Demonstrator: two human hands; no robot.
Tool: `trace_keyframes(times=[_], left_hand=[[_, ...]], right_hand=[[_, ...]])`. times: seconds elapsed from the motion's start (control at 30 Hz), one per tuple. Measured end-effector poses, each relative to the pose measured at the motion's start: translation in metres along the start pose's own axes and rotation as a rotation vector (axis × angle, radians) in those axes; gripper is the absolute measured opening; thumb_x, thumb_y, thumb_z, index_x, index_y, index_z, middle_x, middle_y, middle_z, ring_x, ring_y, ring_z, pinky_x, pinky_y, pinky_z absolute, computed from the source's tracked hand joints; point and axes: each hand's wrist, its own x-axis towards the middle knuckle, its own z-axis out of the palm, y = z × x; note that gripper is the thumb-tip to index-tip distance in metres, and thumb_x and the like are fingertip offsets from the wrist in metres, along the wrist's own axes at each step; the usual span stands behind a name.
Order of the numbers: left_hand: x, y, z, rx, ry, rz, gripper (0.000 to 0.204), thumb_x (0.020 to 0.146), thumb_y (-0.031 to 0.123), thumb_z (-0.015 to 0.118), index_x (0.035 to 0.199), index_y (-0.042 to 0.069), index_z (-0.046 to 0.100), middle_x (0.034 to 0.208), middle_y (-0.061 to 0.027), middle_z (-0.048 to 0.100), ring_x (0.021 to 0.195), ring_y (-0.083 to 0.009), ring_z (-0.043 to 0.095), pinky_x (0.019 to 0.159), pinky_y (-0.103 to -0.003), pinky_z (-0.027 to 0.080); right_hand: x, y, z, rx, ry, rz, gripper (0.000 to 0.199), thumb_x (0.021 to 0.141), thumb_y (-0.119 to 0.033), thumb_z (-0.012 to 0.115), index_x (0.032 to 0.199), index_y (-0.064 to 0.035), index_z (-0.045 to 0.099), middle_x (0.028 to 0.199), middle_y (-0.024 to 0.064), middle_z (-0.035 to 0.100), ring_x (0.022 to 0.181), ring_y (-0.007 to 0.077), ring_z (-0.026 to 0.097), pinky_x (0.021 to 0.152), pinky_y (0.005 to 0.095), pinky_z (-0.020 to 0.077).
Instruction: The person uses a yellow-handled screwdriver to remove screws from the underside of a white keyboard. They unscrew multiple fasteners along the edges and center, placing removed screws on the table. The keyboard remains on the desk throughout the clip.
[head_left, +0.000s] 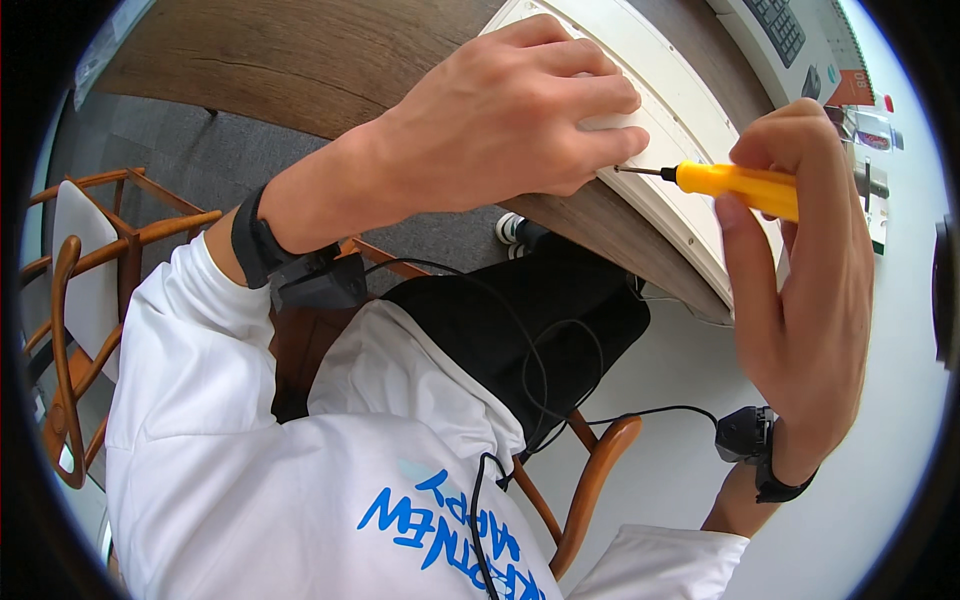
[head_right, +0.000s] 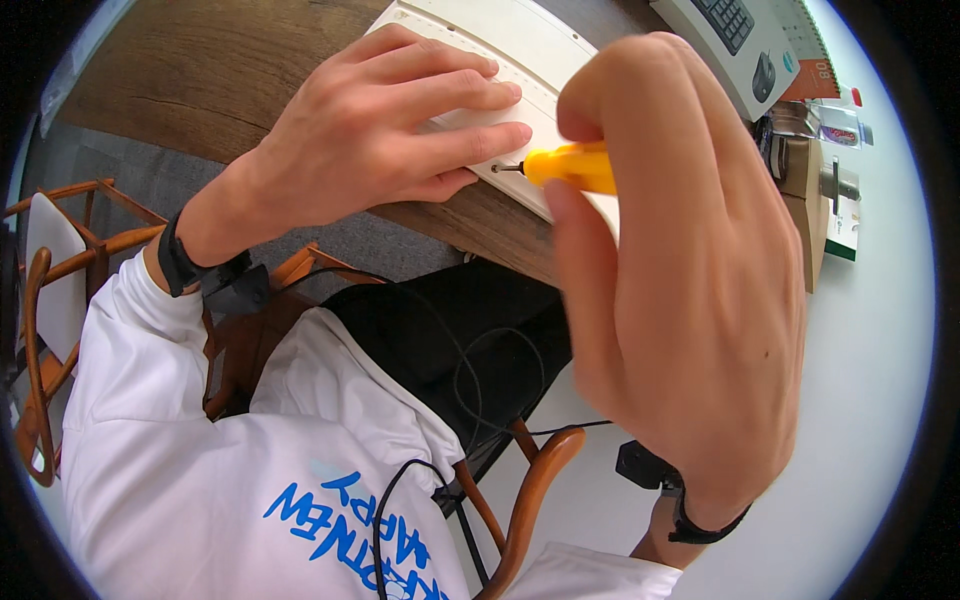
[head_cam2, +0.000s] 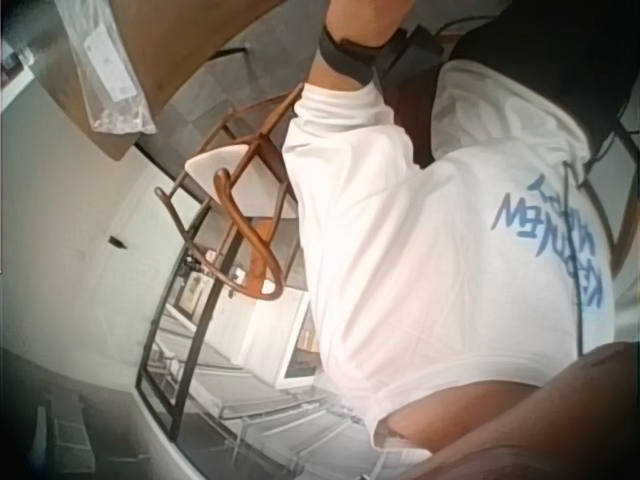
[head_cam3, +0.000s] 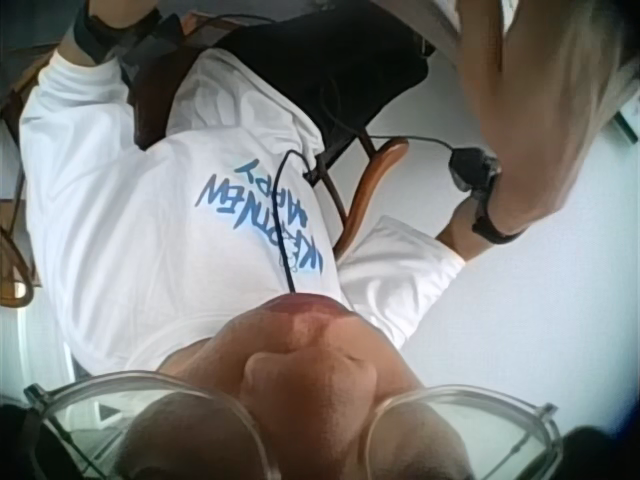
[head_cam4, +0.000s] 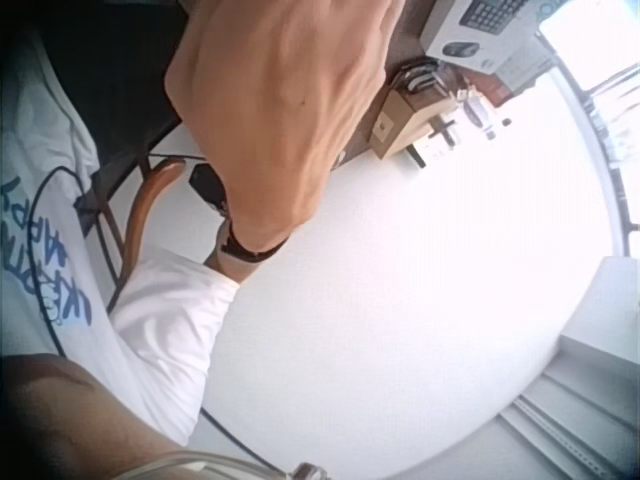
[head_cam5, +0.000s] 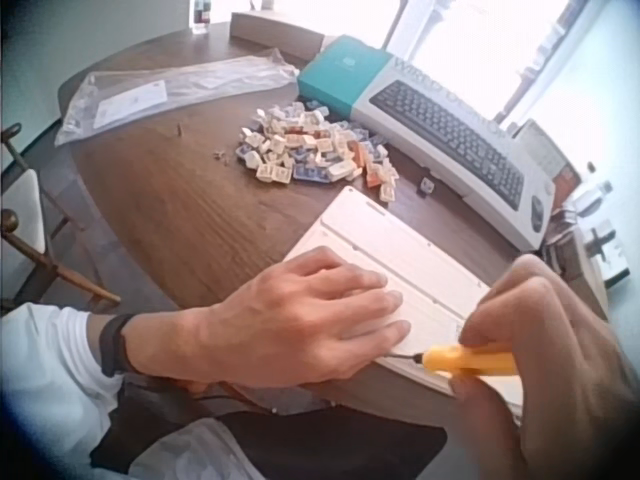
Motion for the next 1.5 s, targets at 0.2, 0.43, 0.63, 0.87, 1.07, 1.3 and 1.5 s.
trace_keyframes(times=[0.2,0.43,0.63,0.87,1.07,1.3,1.5], left_hand=[[-0.001,0.000,0.001,0.015,-0.024,0.001,0.042,0.080,0.022,0.085,0.120,0.021,0.074,0.123,-0.0003,0.072,0.118,-0.0199,0.068,0.105,-0.037,0.051],[-0.002,0.000,0.002,0.010,-0.012,-0.008,0.041,0.079,0.021,0.085,0.118,0.021,0.074,0.123,0.0000,0.072,0.117,-0.0199,0.068,0.104,-0.037,0.052],[0.002,-0.007,0.008,-0.138,0.118,0.045,0.025,0.088,0.017,0.074,0.111,0.006,0.074,0.115,-0.0114,0.072,0.107,-0.0242,0.070,0.093,-0.036,0.055],[-0.001,-0.001,-0.001,-0.141,0.020,0.008,0.024,0.089,0.017,0.074,0.111,0.007,0.074,0.115,-0.0119,0.072,0.109,-0.0243,0.070,0.094,-0.036,0.055],[-0.001,-0.007,0.011,-0.144,0.127,0.040,0.023,0.090,0.017,0.074,0.110,0.006,0.075,0.114,-0.0121,0.072,0.108,-0.0243,0.070,0.094,-0.037,0.055],[-0.002,-0.005,0.009,-0.155,0.104,0.026,0.022,0.090,0.017,0.072,0.109,0.005,0.075,0.113,-0.0116,0.072,0.107,-0.0239,0.070,0.094,-0.036,0.055],[0.003,-0.002,-0.006,-0.105,0.029,0.018,0.022,0.089,0.017,0.071,0.108,0.005,0.074,0.110,-0.0099,0.070,0.106,-0.0237,0.069,0.095,-0.035,0.054]], right_hand=[[-0.002,0.014,0.006,0.011,0.033,-0.067,0.018,0.096,-0.003,0.074,0.113,-0.0068,0.068,0.103,0.0136,0.069,0.094,0.0260,0.075,0.074,0.0267,0.0619],[-0.004,0.014,-0.005,-0.060,-0.053,0.039,0.022,0.093,-0.018,0.080,0.108,-0.0065,0.070,0.090,0.0105,0.072,0.078,0.0222,0.076,0.067,0.0226,0.0594],[0.008,0.013,-0.013,-0.241,-0.299,0.181,0.022,0.097,-0.024,0.077,0.099,-0.0063,0.065,0.082,0.0101,0.068,0.061,0.0205,0.065,0.058,0.0249,0.0523],[-0.002,0.011,0.002,-0.017,-0.031,0.036,0.014,0.104,-0.007,0.065,0.116,-0.0076,0.060,0.098,0.0116,0.068,0.078,0.0240,0.069,0.064,0.0281,0.0553],[0.003,0.018,-0.005,-0.072,-0.066,-0.124,0.019,0.097,-0.010,0.075,0.114,-0.0071,0.067,0.104,0.0114,0.070,0.087,0.0240,0.073,0.070,0.0256,0.0590],[0.014,0.013,-0.010,-0.031,-0.150,0.044,0.027,0.092,-0.026,0.082,0.104,-0.0060,0.068,0.087,0.0098,0.068,0.070,0.0181,0.067,0.060,0.0217,0.0514],[0.022,0.002,-0.015,-0.147,-0.280,0.200,0.033,0.097,-0.035,0.077,0.103,-0.0053,0.063,0.077,0.0087,0.063,0.061,0.0160,0.058,0.054,0.0244,0.0424]])
